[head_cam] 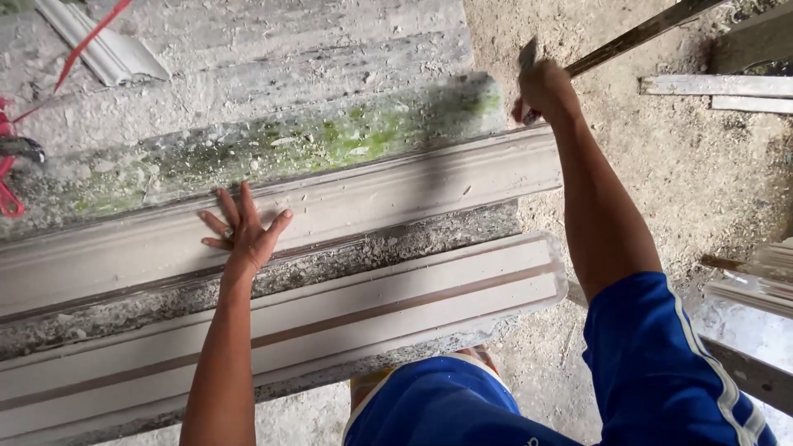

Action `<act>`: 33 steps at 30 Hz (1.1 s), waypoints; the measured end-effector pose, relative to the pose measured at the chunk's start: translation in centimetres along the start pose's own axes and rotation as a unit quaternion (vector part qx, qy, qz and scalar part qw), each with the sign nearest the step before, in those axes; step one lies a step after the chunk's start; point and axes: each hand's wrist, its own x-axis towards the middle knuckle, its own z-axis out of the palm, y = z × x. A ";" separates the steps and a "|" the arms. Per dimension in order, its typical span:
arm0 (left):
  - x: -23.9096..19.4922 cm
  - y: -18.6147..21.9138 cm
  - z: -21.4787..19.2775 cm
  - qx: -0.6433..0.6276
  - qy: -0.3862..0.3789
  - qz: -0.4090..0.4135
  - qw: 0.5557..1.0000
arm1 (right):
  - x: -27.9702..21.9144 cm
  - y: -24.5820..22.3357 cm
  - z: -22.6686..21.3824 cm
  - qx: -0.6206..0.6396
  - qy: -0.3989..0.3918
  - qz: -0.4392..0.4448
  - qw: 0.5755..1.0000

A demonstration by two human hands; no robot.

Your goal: Scraping excess material from the edges of decorative moldings using a hand tool to clean and finish them.

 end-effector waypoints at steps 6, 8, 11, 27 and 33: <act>1.1 -0.7 0.4 0.002 0.005 0.010 1.000 | -4.3 3.1 -0.5 0.193 -0.003 0.050 0.980; 0.4 -0.7 0.4 -0.009 0.005 0.009 1.000 | -9.1 4.0 0.2 0.200 0.036 0.032 0.979; 0.7 -0.8 0.5 0.001 0.010 0.011 1.000 | -15.5 6.4 3.4 0.188 0.188 -0.055 0.963; 0.5 4.7 5.8 0.001 0.286 -0.001 0.958 | -18.2 7.3 10.4 -0.279 0.326 -0.194 0.882; 2.4 7.5 12.1 0.070 0.393 0.051 0.915 | -12.0 3.5 10.9 -0.434 0.376 -0.341 0.744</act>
